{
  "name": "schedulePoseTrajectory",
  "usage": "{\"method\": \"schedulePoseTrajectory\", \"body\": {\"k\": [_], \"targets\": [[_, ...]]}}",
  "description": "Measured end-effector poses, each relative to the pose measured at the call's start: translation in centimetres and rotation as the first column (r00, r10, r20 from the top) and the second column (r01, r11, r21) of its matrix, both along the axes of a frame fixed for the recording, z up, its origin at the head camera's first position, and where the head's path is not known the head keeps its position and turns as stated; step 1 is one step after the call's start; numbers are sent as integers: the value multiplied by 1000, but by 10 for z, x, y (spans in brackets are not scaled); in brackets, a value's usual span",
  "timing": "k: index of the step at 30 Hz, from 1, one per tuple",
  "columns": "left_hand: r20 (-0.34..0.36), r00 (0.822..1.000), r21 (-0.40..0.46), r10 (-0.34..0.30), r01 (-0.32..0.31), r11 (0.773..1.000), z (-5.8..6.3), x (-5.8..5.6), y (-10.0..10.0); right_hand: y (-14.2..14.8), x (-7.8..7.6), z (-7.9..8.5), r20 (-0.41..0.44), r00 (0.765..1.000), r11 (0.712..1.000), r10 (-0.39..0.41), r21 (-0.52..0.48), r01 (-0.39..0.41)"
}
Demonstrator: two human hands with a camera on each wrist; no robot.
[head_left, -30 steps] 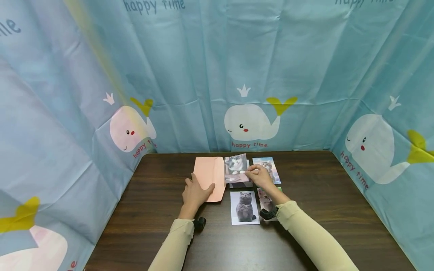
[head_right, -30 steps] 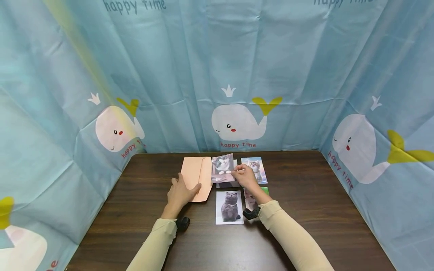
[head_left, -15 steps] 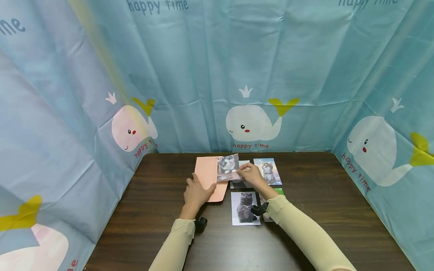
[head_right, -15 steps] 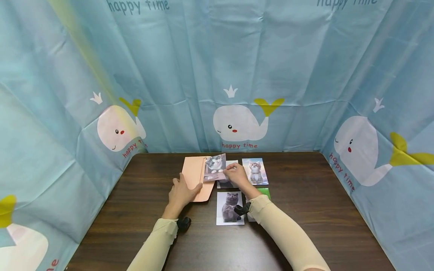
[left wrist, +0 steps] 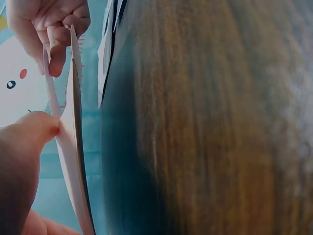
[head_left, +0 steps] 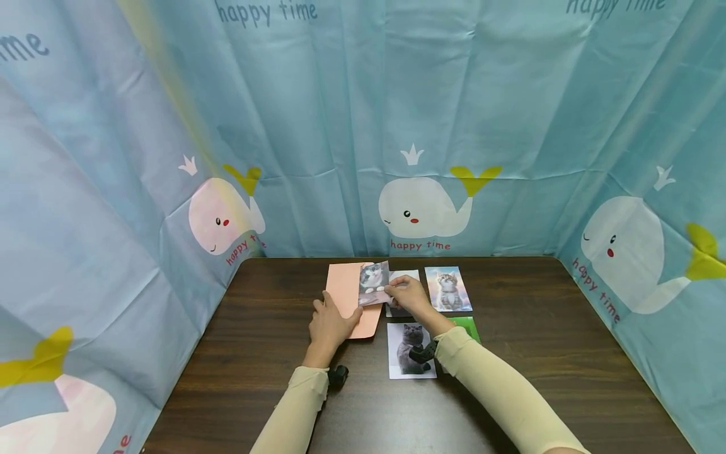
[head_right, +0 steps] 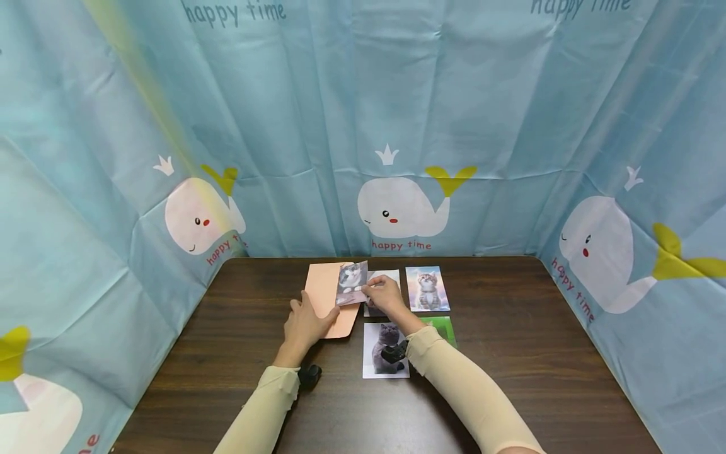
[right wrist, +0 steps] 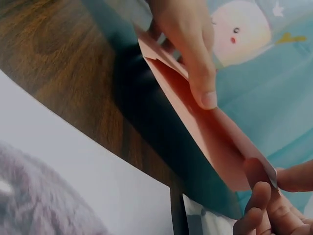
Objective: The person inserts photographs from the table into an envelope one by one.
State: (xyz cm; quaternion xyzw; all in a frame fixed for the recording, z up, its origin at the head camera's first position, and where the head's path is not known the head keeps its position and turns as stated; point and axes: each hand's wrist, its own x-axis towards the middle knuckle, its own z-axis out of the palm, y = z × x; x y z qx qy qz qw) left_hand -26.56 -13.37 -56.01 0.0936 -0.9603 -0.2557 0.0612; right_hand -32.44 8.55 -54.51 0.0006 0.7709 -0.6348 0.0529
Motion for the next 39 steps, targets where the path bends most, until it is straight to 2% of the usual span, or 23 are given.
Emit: {"method": "schedulePoseTrajectory", "body": {"k": [5,18,24,33,39], "targets": [[-14,1000,-4,2,-3,1000,0,0,0,-2,-1,-2,-14,1000,1000,6,12,-6],[2,1000,0,-6,6,1000,1,0,3,-8,-5,-1,-18,1000,999,24,45,-23],[-9,1000,-11,1,-1,1000,1,-2,4,-16,-7,3,-23,999,993,28,119,-25],[-29,1000,-23,-5,4,1000,0,-2,4,-27,-8,0,-16,999,996,28,89,-27],[-26,1000,-26,-4,4,1000,-4,-4,5,-33,-9,-2,-54,999,983,5,185,5]]}}
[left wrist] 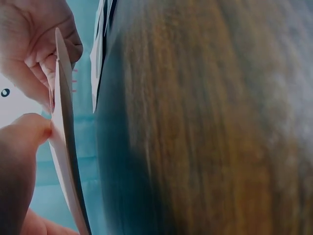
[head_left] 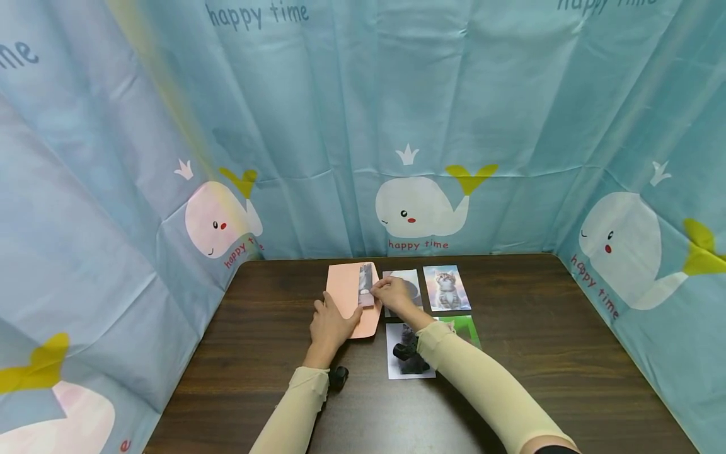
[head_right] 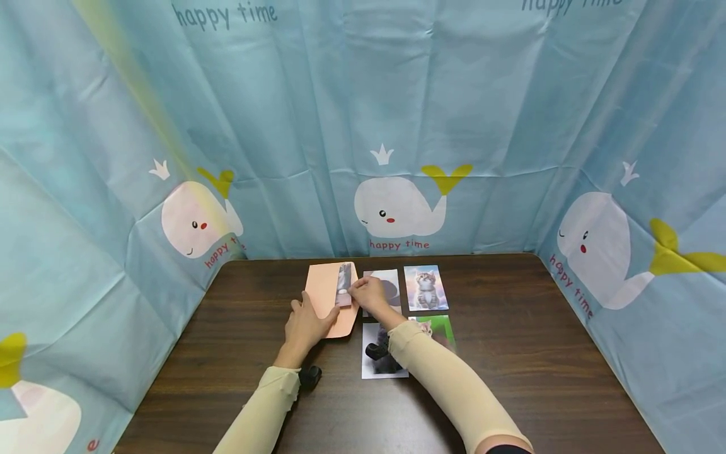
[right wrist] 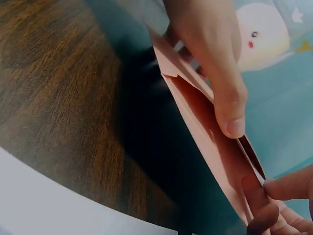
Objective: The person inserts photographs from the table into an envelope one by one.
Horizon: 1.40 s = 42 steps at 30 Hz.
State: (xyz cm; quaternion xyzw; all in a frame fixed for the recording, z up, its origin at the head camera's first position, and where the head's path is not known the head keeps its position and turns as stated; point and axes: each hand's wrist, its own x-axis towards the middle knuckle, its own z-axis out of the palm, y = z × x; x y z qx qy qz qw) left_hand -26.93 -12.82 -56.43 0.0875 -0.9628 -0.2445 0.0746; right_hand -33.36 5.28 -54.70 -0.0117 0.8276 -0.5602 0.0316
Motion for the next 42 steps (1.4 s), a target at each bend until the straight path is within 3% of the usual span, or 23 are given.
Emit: {"method": "schedulePoseTrajectory", "body": {"k": [6,15,22,37,42], "targets": [[-12,1000,-12,-1,1,1000,-4,0,0,-7,-3,-1,-8,1000,998,7,63,-7],[-51,999,-14,-8,7,1000,-1,2,0,-15,0,3,-56,998,987,17,161,-8],[-46,999,2,-3,3,1000,-1,1,0,-24,-2,2,-27,1000,975,2,223,4],[-36,999,15,2,-1,1000,0,1,-1,-20,2,2,-71,996,983,50,179,-37],[-38,999,13,-2,3,1000,-1,2,0,-12,8,0,-107,991,991,75,122,-62]]}}
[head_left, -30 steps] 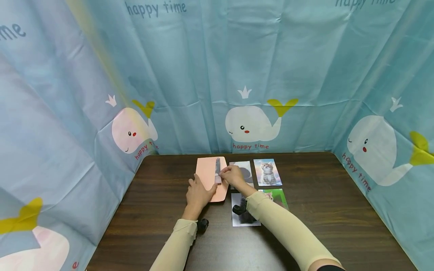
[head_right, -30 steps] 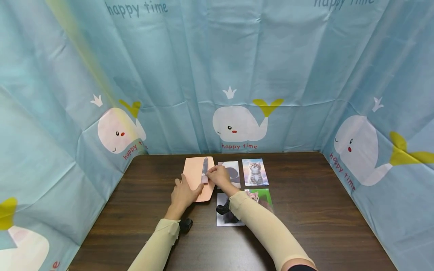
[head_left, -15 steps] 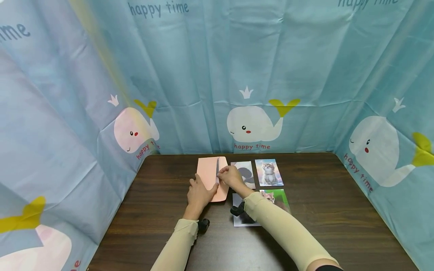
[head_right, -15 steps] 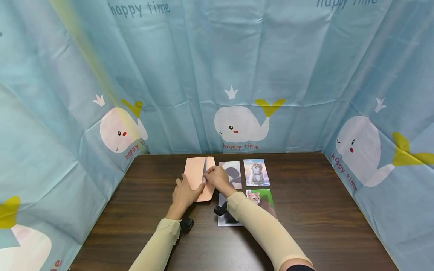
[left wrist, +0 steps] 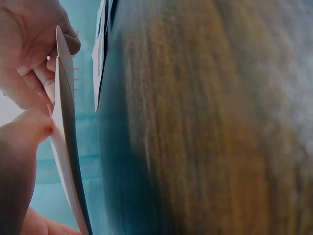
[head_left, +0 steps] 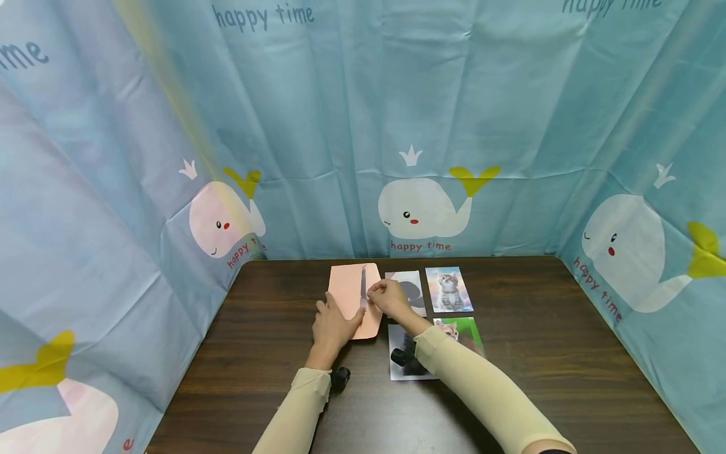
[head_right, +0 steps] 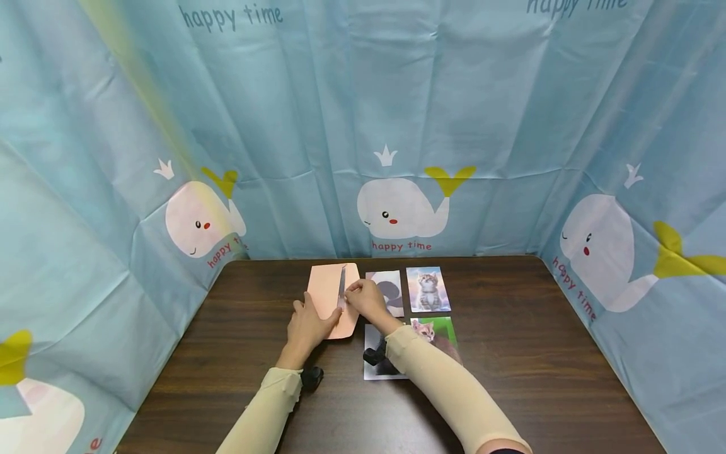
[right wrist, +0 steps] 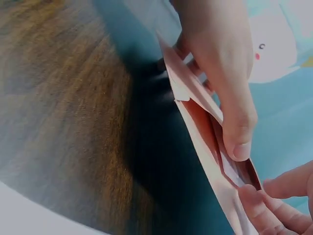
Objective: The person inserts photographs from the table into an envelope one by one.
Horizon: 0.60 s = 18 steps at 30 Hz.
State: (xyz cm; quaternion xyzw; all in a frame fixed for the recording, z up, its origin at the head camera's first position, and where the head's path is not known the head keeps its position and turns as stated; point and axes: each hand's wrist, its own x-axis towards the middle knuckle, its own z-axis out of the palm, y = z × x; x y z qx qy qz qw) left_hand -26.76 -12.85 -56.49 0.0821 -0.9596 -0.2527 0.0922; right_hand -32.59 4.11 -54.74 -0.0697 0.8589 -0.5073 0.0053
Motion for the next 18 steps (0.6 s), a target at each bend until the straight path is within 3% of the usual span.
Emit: {"method": "schedulePoseTrajectory", "body": {"k": [6,18], "targets": [[-1,1000,6,-5,5,1000,1,0,-1,15,10,2,-31,999,996,44,-75,-46],[14,1000,2,-11,11,1000,1,0,-1,62,17,6,-48,999,1000,13,14,-12]]}}
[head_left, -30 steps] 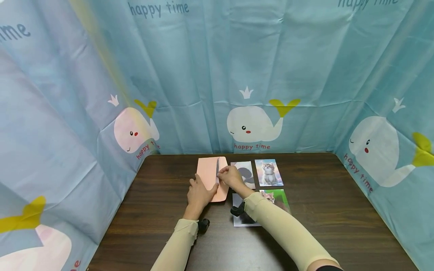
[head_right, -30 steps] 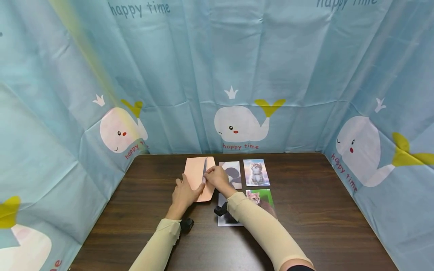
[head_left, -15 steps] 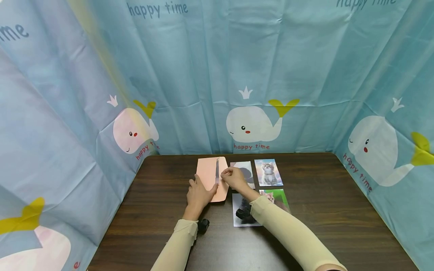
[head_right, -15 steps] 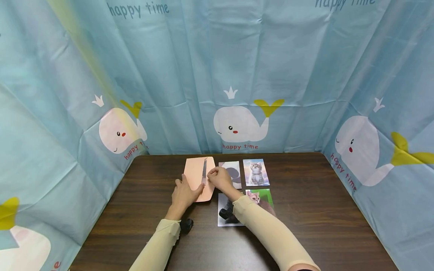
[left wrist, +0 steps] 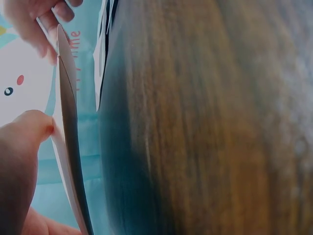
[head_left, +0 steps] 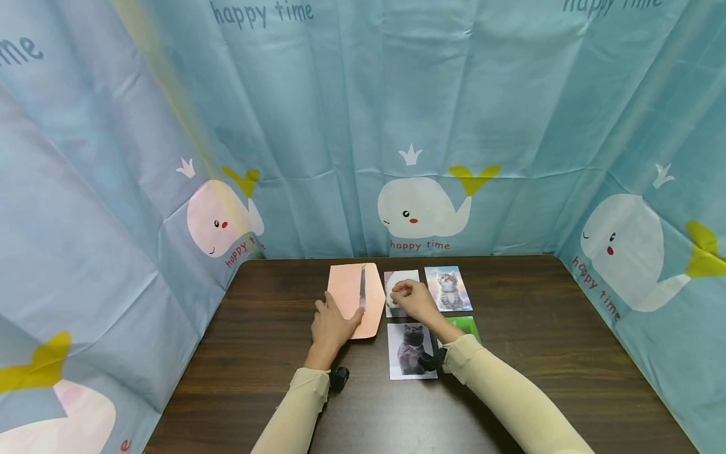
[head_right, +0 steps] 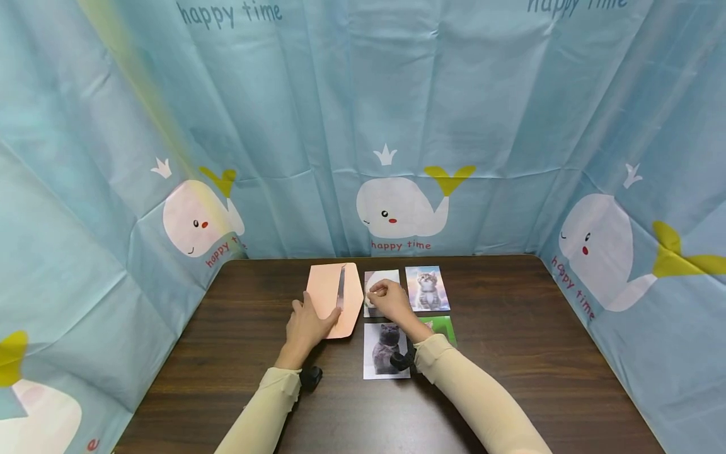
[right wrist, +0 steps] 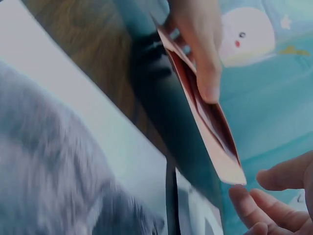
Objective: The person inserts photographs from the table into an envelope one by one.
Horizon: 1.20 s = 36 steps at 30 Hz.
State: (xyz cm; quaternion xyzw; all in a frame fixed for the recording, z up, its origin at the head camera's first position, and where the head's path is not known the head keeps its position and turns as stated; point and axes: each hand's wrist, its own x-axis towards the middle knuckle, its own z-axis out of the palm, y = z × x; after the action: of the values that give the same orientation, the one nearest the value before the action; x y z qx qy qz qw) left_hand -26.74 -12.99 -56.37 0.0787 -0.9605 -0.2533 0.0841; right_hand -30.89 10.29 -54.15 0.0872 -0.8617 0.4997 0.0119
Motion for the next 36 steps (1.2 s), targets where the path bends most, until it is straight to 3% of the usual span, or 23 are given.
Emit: {"method": "schedulePoseTrajectory", "body": {"k": [5,14,20,31,36], "targets": [[-8,1000,0,2,-2,1000,-2,-1,0,21,1,1,3,1000,1000,-19,18,19],[6,1000,8,7,-7,1000,-2,-1,-1,59,6,-2,-22,997,988,-74,137,76],[0,1000,4,3,-3,1000,-1,0,-1,89,5,-8,-51,991,968,-124,213,132],[9,1000,18,0,0,1000,2,1,0,133,2,-10,-8,980,937,-198,291,191],[19,1000,21,1,-1,1000,2,0,0,147,0,-14,-1,971,907,-240,357,225]]}}
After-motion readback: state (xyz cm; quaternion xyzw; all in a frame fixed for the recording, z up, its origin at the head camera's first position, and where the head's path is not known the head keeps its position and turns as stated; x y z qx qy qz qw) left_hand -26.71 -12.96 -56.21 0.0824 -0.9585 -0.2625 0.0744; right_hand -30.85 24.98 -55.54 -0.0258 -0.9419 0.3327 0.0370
